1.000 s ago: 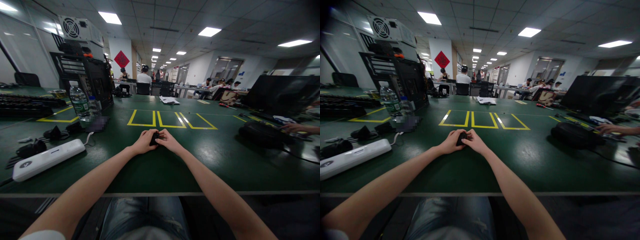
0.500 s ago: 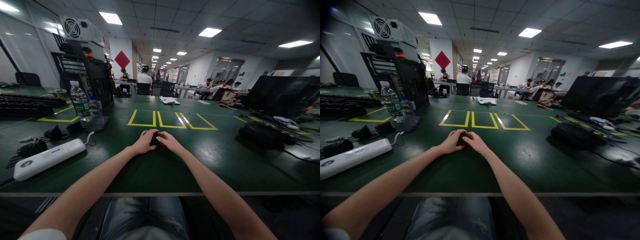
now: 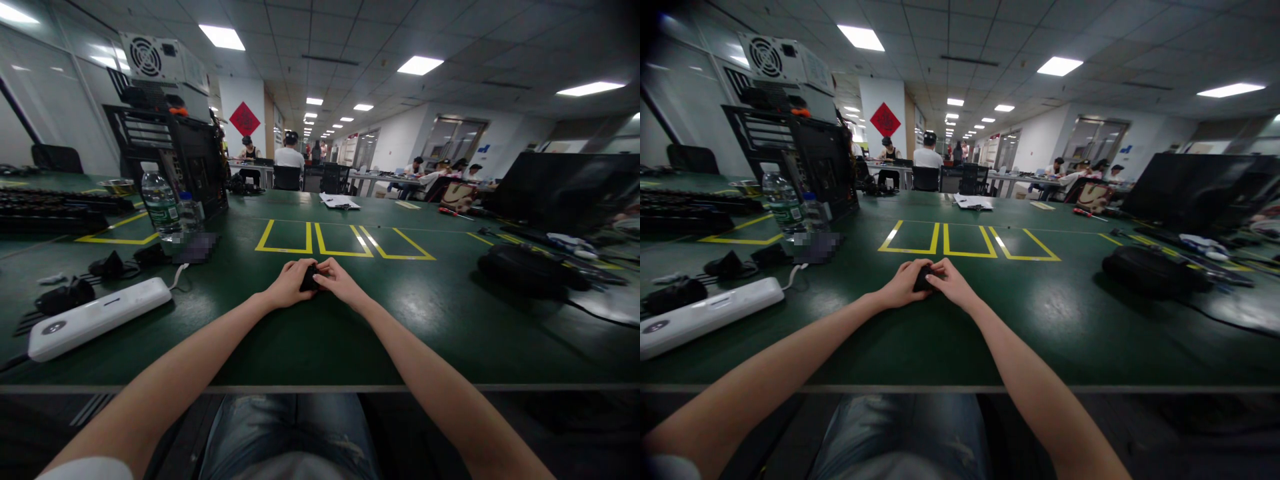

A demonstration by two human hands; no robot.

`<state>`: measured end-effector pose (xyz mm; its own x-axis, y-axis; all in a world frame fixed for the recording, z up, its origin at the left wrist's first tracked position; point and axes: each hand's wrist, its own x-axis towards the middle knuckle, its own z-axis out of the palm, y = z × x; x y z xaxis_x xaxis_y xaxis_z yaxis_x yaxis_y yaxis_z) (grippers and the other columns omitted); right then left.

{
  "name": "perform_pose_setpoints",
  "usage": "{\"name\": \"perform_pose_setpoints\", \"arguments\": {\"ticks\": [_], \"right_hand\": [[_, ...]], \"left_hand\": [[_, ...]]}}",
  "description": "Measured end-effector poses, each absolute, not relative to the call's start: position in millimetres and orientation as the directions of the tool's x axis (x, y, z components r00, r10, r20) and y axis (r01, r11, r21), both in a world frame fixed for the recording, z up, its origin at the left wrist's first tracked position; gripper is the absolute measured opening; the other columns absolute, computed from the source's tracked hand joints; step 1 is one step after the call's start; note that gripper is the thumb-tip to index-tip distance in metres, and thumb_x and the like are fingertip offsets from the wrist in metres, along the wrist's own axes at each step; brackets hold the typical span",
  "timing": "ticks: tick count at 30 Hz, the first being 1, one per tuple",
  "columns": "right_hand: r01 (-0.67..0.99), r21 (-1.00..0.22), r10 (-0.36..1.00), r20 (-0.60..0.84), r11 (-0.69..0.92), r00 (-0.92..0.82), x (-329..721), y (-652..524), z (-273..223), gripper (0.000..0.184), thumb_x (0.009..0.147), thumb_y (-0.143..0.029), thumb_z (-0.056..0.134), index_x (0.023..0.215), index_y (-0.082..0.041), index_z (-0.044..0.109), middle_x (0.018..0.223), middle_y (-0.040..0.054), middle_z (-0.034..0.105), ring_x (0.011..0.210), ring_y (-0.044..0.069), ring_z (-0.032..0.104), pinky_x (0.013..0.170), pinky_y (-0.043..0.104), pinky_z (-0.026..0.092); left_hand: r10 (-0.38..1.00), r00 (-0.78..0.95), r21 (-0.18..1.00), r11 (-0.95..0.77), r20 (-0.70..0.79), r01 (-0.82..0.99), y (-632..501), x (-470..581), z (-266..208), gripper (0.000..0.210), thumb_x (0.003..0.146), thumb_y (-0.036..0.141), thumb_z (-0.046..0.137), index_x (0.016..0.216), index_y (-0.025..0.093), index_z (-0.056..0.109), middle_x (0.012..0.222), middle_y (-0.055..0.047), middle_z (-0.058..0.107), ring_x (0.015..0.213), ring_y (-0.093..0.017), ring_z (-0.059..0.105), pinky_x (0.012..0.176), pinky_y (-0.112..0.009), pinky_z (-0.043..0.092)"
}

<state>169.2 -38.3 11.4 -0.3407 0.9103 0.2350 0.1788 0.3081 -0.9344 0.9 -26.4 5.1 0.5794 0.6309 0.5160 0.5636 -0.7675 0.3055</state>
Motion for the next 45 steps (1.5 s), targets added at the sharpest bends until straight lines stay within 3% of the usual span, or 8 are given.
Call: {"name": "perform_pose_setpoints", "arguments": {"ticks": [11, 19, 22, 26, 35, 45], "right_hand": [[0.188, -0.962, 0.942, 0.132, 0.196, -0.309, 168.9, -37.0, 10.3, 0.036, 0.068, -0.036, 0.058, 0.098, -0.019, 0.045, 0.1, 0.0054, 0.051, 0.093, 0.017, 0.05, 0.077, 0.038, 0.047], [0.144, -0.948, 0.904, 0.215, 0.284, -0.37, 170.1, -38.0, 11.9, 0.036, 0.062, -0.029, 0.065, 0.09, -0.02, 0.043, 0.091, 0.001, 0.052, 0.088, 0.016, 0.053, 0.08, 0.038, 0.045], [0.127, -0.943, 0.898, 0.242, 0.307, -0.368, 168.5, -39.8, 13.3, 0.031, 0.066, -0.032, 0.061, 0.088, -0.02, 0.042, 0.089, 0.001, 0.051, 0.088, 0.015, 0.053, 0.081, 0.038, 0.044], [0.164, -0.941, 0.908, 0.223, 0.295, -0.353, 168.6, -40.8, 14.1, 0.026, 0.071, -0.035, 0.055, 0.089, -0.021, 0.044, 0.09, 0.0018, 0.051, 0.089, 0.016, 0.052, 0.078, 0.038, 0.046], [0.178, -0.964, 0.938, 0.134, 0.199, -0.319, 169.6, -36.4, 10.0, 0.035, 0.069, -0.035, 0.057, 0.099, -0.02, 0.045, 0.103, 0.0057, 0.05, 0.094, 0.017, 0.05, 0.077, 0.038, 0.047], [0.14, -0.941, 0.897, 0.237, 0.307, -0.374, 171.5, -37.8, 10.9, 0.03, 0.067, -0.032, 0.06, 0.09, -0.022, 0.043, 0.091, 0.0007, 0.051, 0.088, 0.016, 0.053, 0.079, 0.039, 0.046]], "left_hand": [[0.633, 0.585, 0.299, -0.766, 0.508, 0.569, -28.4, 0.0, 7.3, 0.061, 0.064, 0.026, 0.06, 0.117, 0.021, 0.03, 0.114, -0.006, 0.046, 0.108, -0.022, 0.043, 0.097, -0.042, 0.023], [0.632, 0.583, 0.299, -0.766, 0.511, 0.568, -27.6, 0.0, 5.8, 0.059, 0.065, 0.026, 0.06, 0.116, 0.021, 0.031, 0.113, -0.006, 0.046, 0.107, -0.022, 0.043, 0.097, -0.042, 0.023], [0.627, 0.582, 0.297, -0.77, 0.518, 0.565, -26.6, 0.8, 4.9, 0.06, 0.064, 0.026, 0.06, 0.116, 0.021, 0.031, 0.113, -0.006, 0.046, 0.106, -0.022, 0.044, 0.096, -0.041, 0.024], [0.621, 0.583, 0.294, -0.774, 0.524, 0.561, -26.2, 0.6, 5.0, 0.06, 0.063, 0.026, 0.061, 0.115, 0.021, 0.031, 0.113, -0.006, 0.046, 0.106, -0.022, 0.044, 0.096, -0.041, 0.025], [0.627, 0.582, 0.295, -0.769, 0.518, 0.567, -25.9, 0.0, 4.5, 0.062, 0.063, 0.026, 0.061, 0.116, 0.021, 0.03, 0.114, -0.006, 0.045, 0.107, -0.022, 0.043, 0.097, -0.041, 0.024], [0.614, 0.587, 0.294, -0.78, 0.528, 0.552, -26.6, -0.8, 5.2, 0.059, 0.065, 0.026, 0.06, 0.116, 0.021, 0.03, 0.111, -0.006, 0.047, 0.106, -0.022, 0.044, 0.096, -0.041, 0.024]]}}
